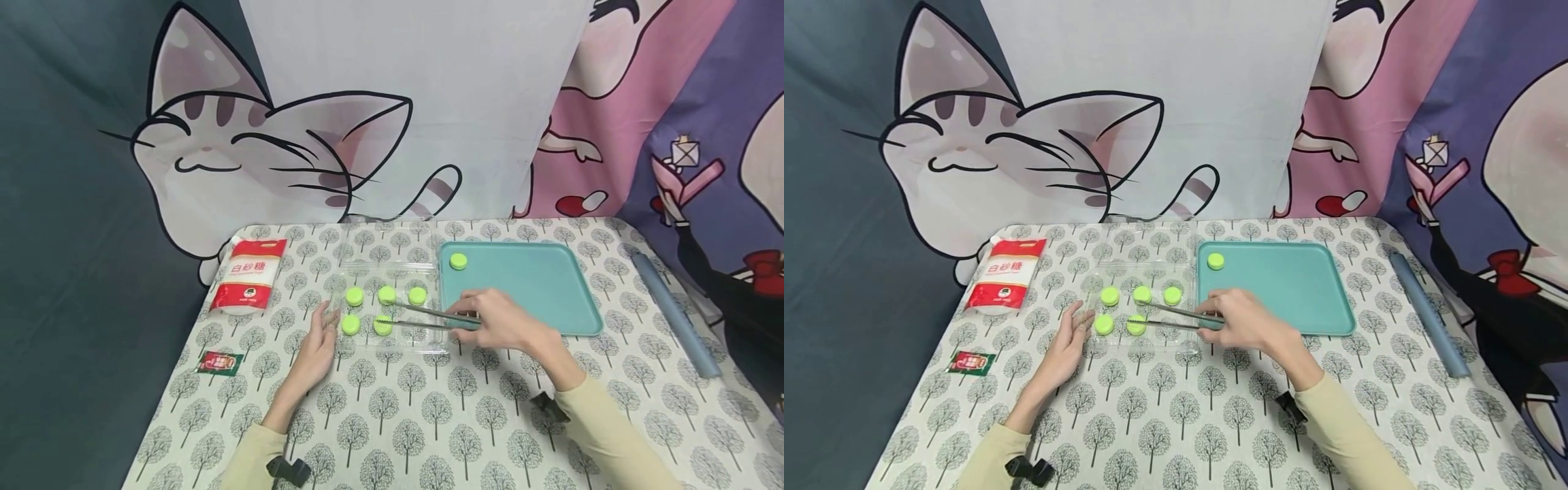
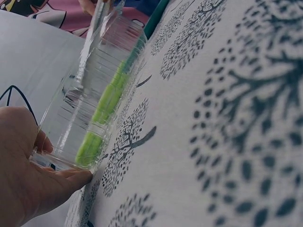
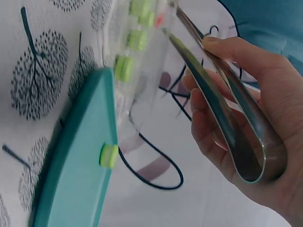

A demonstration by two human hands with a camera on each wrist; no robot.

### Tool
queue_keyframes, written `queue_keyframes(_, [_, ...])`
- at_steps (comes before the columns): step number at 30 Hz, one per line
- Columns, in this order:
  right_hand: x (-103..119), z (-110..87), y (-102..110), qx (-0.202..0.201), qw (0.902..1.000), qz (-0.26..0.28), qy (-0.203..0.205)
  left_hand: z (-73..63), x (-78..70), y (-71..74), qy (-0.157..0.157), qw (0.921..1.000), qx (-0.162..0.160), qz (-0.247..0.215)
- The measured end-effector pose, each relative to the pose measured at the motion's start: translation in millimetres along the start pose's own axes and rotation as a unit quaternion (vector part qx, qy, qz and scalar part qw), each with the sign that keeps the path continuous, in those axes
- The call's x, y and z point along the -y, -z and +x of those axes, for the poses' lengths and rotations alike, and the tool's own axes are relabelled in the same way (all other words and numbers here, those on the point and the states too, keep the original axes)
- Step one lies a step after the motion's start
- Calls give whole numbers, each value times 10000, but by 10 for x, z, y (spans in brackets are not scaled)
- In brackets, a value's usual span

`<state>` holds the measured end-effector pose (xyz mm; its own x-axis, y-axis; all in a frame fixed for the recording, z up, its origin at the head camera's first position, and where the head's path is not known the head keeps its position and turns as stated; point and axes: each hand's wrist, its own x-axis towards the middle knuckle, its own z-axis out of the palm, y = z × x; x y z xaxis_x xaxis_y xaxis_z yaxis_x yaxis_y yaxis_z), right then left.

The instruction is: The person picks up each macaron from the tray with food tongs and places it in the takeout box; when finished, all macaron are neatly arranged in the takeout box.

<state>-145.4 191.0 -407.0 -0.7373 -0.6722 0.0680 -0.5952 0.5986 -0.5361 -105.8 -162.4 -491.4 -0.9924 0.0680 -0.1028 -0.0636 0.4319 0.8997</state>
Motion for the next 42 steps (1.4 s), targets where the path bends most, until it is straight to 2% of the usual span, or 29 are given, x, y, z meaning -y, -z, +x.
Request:
queue_keyframes(5, [-82, -61, 106, -873, 9961, -50, 69, 2, 0, -1, -26, 10000, -48, 34])
queue_keyframes(9, [-139, -125, 185, -1506, 9883, -184, -131, 6, 12, -5, -38, 9999, -83, 48])
queue_keyframes(14, [-205, -201, 241, -2048, 9771, -428, -378, 3, 14, -1, -25, 9999, -70, 79])
queue_keyframes(20, [-313, -256, 261, -2461, 9655, -536, -665, -4, 4, 5, 9, 9999, -50, 97])
queue_keyframes(28, [-497, -294, 260, -2596, 9563, -551, -1225, 3, 12, -13, -3, 9999, -89, 113])
queue_keyframes(36, [-641, -341, 200, -2201, 9570, -629, -1782, 2, -6, -23, -34, 9998, -113, 142])
queue_keyframes(42, [-738, -348, 141, -2014, 9579, -581, -1962, 2, -9, -36, -54, 9998, -122, 152])
